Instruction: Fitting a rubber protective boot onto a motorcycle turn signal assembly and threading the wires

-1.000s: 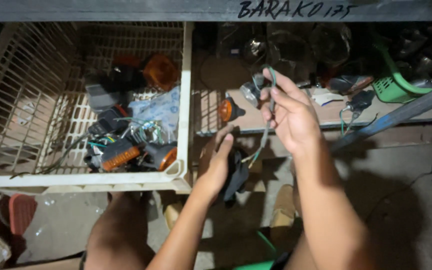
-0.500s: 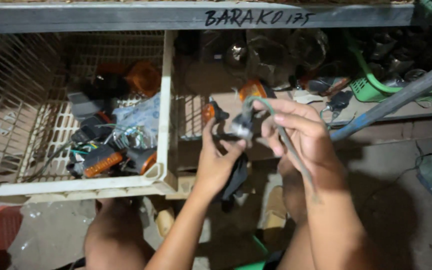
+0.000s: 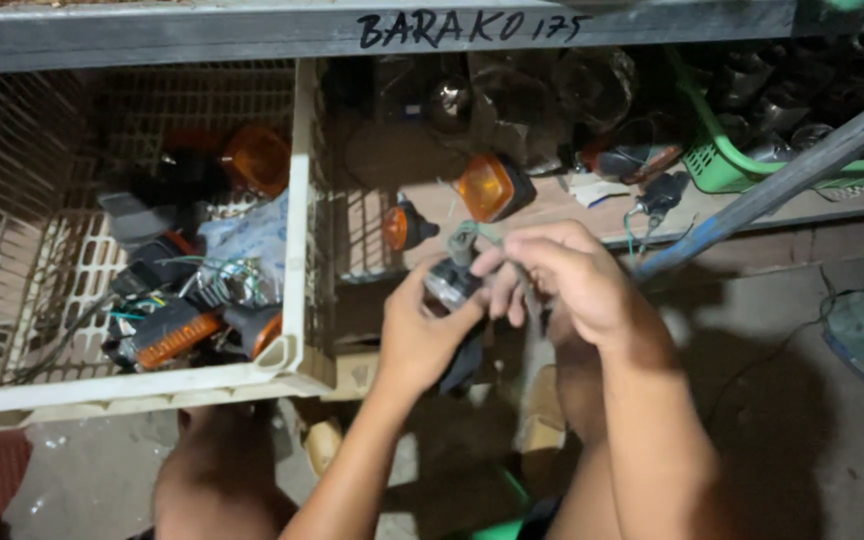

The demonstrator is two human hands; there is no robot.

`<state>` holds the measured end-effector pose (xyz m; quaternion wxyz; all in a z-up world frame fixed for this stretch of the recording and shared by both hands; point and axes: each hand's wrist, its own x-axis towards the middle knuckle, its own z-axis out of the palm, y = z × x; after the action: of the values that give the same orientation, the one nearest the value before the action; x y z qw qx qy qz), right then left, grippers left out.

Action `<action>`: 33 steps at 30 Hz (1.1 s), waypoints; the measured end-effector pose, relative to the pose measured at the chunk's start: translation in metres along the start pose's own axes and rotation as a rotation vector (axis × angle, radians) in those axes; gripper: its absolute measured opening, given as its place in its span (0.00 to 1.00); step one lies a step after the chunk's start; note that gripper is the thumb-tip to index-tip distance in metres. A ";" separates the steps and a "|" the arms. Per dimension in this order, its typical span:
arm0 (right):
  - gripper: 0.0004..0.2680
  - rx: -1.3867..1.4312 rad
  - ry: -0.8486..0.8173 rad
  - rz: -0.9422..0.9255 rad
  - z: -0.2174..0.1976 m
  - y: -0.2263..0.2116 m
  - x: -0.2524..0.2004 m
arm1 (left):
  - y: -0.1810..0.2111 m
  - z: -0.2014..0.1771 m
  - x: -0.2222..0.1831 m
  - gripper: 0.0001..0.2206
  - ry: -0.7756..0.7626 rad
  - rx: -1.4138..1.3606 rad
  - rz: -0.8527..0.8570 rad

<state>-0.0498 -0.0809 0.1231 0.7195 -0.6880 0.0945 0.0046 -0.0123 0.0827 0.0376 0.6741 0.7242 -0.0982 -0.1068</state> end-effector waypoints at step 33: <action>0.06 -0.614 -0.075 -0.280 0.043 0.029 0.023 | 0.043 -0.051 -0.040 0.42 -0.301 0.263 0.033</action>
<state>-0.0253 -0.0394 0.0930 0.4752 -0.8783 -0.0330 -0.0407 -0.0359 0.1402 0.0853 0.5533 0.7800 -0.2230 -0.1892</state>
